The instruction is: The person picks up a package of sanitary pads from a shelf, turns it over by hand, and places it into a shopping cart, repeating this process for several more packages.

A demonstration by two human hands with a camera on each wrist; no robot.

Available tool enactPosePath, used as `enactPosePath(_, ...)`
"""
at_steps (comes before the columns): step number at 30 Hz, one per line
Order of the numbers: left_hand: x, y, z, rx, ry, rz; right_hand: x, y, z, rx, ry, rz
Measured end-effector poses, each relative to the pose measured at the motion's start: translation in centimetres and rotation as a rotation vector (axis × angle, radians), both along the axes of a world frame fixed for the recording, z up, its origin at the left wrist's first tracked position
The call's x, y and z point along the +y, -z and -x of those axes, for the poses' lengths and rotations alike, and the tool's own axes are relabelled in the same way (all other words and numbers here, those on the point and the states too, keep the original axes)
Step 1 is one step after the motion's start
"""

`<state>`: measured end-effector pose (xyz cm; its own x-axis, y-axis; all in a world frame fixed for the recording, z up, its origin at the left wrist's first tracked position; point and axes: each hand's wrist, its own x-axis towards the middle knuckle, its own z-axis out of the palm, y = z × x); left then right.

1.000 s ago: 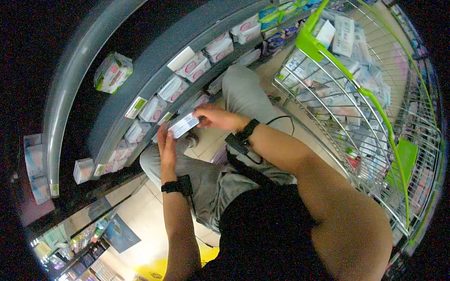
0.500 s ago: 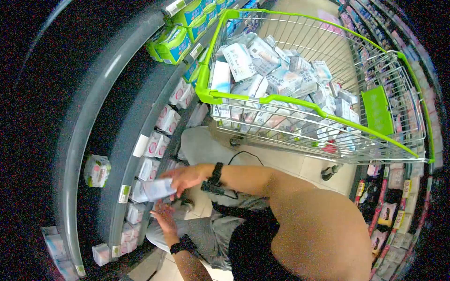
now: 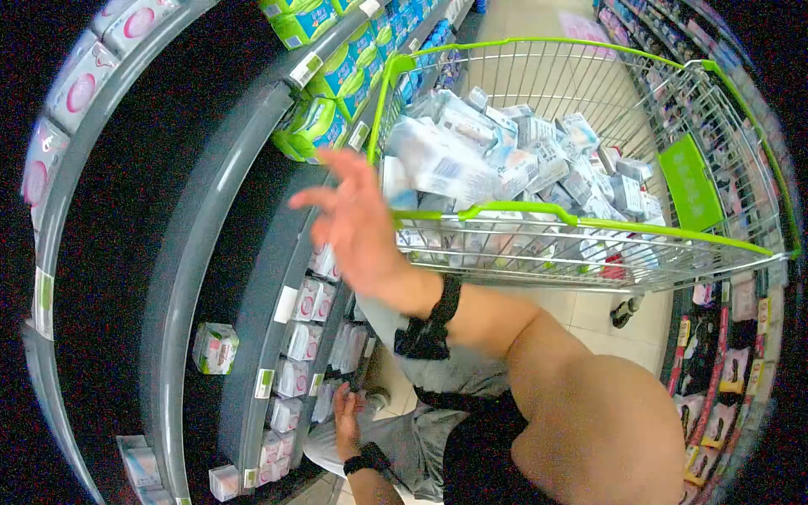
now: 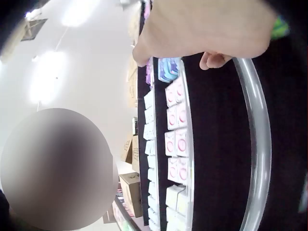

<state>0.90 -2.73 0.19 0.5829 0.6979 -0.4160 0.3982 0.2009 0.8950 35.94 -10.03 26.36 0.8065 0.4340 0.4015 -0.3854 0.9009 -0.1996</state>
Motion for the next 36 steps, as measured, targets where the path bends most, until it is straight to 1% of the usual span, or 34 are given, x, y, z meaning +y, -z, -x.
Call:
enactPosePath(2,-1.0,-1.6,-1.2,0.031,0.011,-0.020,0.8,0.3,3.0,-0.188,-0.176,0.281)
enactPosePath(3,-1.0,-2.0,-1.4,0.051,0.019,-0.034,1.9,1.3,5.2,-0.226,-0.264,0.223)
enactPosePath(4,-0.1,0.1,-0.8,-0.030,0.090,-0.012,3.3,2.2,7.5,-0.361,-0.285,0.195)
enactPosePath(5,-0.1,-0.1,-1.0,-0.038,0.059,-0.030,3.3,2.7,9.2,-0.581,-0.361,0.312)
enactPosePath(6,-0.5,-0.5,-1.5,-0.043,0.015,-0.051,4.0,4.2,10.2,-0.879,-0.395,0.401)
enactPosePath(7,-0.8,-1.0,-1.7,-0.048,-0.041,-0.076,5.2,6.1,11.6,-0.983,-0.486,0.341)
enactPosePath(8,-1.0,-2.7,-2.3,-0.036,-0.073,-0.098,6.8,8.4,13.1,-1.094,-0.577,0.269)
enactPosePath(9,0.4,0.7,-0.4,-0.095,-0.127,0.024,8.0,12.0,14.5,-1.067,-0.725,0.326)
enactPosePath(10,0.3,0.4,-0.5,-0.145,-0.235,-0.014,9.1,16.3,15.5,-1.047,-0.881,0.376)
enactPosePath(11,0.6,-0.1,0.1,-0.069,-0.248,-0.148,10.1,20.2,16.1,-1.206,-0.837,0.602)
enactPosePath(12,0.7,0.4,1.2,-0.230,-0.338,-0.154,10.2,25.4,16.9,-1.118,-0.737,0.640)
enactPosePath(13,1.3,0.8,2.6,-0.238,-0.381,-0.215,9.3,27.3,16.3,-1.072,-0.887,0.825)
enactPosePath(14,1.5,2.2,4.2,-0.357,-0.495,-0.222,9.1,31.5,16.4,-1.098,-0.763,0.824)
enactPosePath(15,1.2,1.1,5.0,-0.429,-0.599,-0.201,8.8,32.9,15.7,-1.213,-0.877,1.248)
enactPosePath(16,0.6,-0.6,5.3,-0.507,-0.691,-0.178,9.4,36.5,16.1,-1.368,-0.760,1.223)
enactPosePath(17,0.7,-2.1,5.8,-0.596,-0.766,-0.152,9.8,35.0,15.8,-1.507,-0.784,1.155)
enactPosePath(18,0.9,-3.0,7.1,-0.526,-0.778,-0.256,9.7,34.5,16.1,-1.434,-0.736,1.004)
enactPosePath(19,1.1,-3.7,8.4,-0.460,-0.778,-0.352,10.1,33.4,16.2,-1.399,-0.763,0.876)
enactPosePath(20,1.7,-4.6,9.3,-0.390,-0.772,-0.436,9.5,31.7,16.3,-1.126,-1.018,0.956)
enactPosePath(21,2.0,-6.9,9.9,-0.322,-0.776,-0.552,10.0,30.8,15.9,-1.187,-1.183,0.915)
enactPosePath(22,2.7,-9.6,10.8,-0.322,-0.723,-0.626,10.1,30.4,16.2,-1.145,-1.249,0.919)
enactPosePath(23,3.2,-12.3,11.6,-0.266,-0.701,-0.765,9.9,30.1,16.3,-1.100,-1.317,0.915)
enactPosePath(24,3.5,-14.7,12.6,-0.041,-0.759,-0.863,10.0,30.3,16.5,-1.102,-1.353,0.910)
enactPosePath(25,3.2,-19.1,12.0,-0.080,-0.750,-0.921,10.0,30.7,16.9,-1.102,-1.393,0.907)
enactPosePath(26,3.7,-21.6,13.0,0.026,-0.717,-1.034,10.0,31.1,17.3,-1.100,-1.433,0.901)
enactPosePath(27,4.3,-24.6,13.4,0.129,-0.658,-1.244,10.0,30.9,17.8,-1.117,-1.450,0.894)
enactPosePath(28,4.6,-28.0,13.6,0.212,-0.603,-1.378,9.9,30.0,18.3,-1.139,-1.464,0.891)
enactPosePath(29,5.4,-30.4,14.4,0.363,-0.567,-1.585,9.8,29.2,18.6,-1.167,-1.474,0.895)
enactPosePath(30,6.1,-31.9,15.4,0.425,-0.633,-1.603,9.8,29.0,18.9,-1.162,-1.502,0.873)
enactPosePath(31,5.9,-34.6,14.6,0.449,-0.654,-1.629,9.7,28.6,19.0,-1.164,-1.503,0.830)
enactPosePath(32,6.5,-36.5,15.4,0.654,-0.598,-1.747,9.7,29.2,19.4,-1.173,-1.531,0.857)
enactPosePath(33,7.3,-37.7,15.9,0.688,-0.624,-1.735,9.9,29.7,19.7,-1.177,-1.551,0.879)
enactPosePath(35,8.7,-40.4,15.8,0.901,-0.548,-1.817,9.6,30.1,19.7,-1.255,-1.488,0.837)
enactPosePath(36,9.5,-41.3,15.7,0.968,-0.514,-1.805,9.5,30.8,19.8,-1.256,-1.487,0.821)
